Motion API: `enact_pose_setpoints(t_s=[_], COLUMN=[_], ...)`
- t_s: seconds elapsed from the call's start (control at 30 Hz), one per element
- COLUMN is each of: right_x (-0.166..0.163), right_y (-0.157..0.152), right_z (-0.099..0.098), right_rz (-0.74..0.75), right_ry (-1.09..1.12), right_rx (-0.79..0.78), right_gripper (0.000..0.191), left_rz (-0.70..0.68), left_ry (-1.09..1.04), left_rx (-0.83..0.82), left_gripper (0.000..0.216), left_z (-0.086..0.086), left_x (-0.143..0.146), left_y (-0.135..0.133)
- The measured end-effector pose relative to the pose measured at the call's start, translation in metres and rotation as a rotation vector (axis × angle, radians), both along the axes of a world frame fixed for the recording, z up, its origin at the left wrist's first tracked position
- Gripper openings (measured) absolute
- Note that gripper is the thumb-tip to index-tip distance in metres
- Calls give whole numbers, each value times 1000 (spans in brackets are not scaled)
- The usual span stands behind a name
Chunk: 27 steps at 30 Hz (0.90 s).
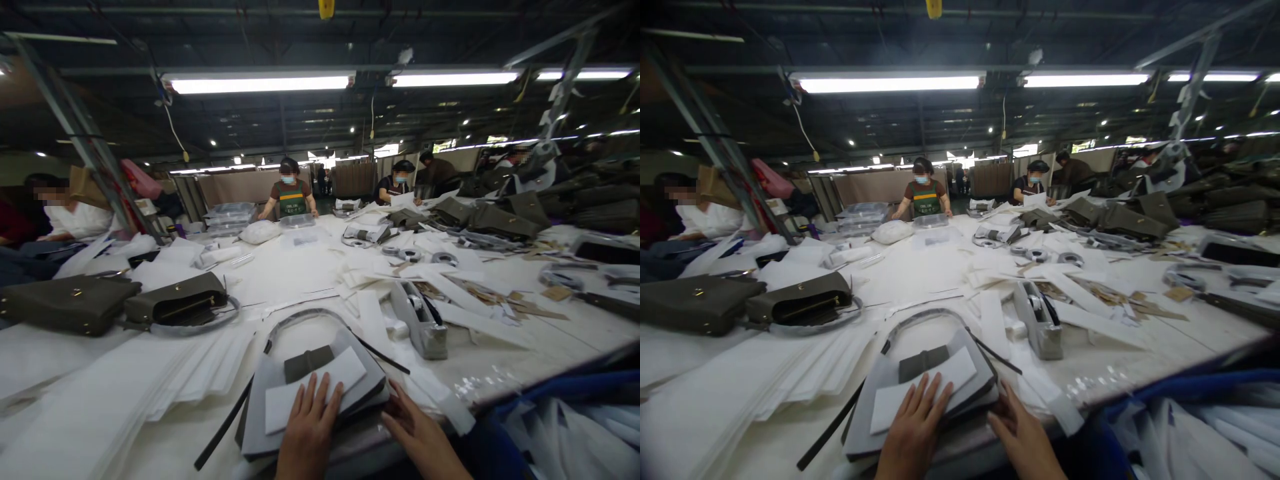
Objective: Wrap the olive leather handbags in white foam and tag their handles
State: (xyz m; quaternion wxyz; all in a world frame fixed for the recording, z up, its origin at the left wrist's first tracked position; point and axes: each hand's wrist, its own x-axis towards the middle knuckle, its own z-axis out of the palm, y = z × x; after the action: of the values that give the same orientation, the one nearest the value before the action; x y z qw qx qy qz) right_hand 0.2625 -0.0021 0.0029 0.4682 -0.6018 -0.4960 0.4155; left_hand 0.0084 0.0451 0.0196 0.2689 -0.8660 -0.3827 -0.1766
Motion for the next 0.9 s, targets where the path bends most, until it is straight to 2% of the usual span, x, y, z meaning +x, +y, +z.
enact_pose_setpoints(t_s=[0.13, 0.2, 0.37, 0.43, 0.5, 0.7, 0.77, 0.83, 0.9], right_x=[-2, -9, -44, -57, -68, -90, -88, -74, -48], right_y=[20, 25, 23, 23, 25, 39, 43, 48, 55], right_z=[24, 33, 49, 58, 69, 95, 95, 92, 86], right_rz=[113, 147, 50, -8, -60, -21, 70, 235, 338], right_ry=[-78, -26, 537, 665, 702, 606, 554, 466, 217], right_rx=[-80, -105, -169, -198, -194, -132, -79, -19, 101], right_gripper=[57, 53, 61, 56, 50, 54, 58, 56, 43], left_rz=[-10, -7, 25, 56, 62, 82, 88, 105, 135], left_ry=[7, -9, -80, -111, -149, -298, -329, -362, -395], left_rx=[5, 5, -34, -65, -111, -136, -154, -185, -202], left_gripper=[72, 71, 72, 74, 73, 78, 77, 77, 77], left_z=[0, 0, 3, 6, 9, 13, 14, 17, 22], left_x=[-5, -10, -16, -16, -17, -29, -36, -43, -48], left_y=[0, -1, -4, -7, -9, -1, 4, 7, 8])
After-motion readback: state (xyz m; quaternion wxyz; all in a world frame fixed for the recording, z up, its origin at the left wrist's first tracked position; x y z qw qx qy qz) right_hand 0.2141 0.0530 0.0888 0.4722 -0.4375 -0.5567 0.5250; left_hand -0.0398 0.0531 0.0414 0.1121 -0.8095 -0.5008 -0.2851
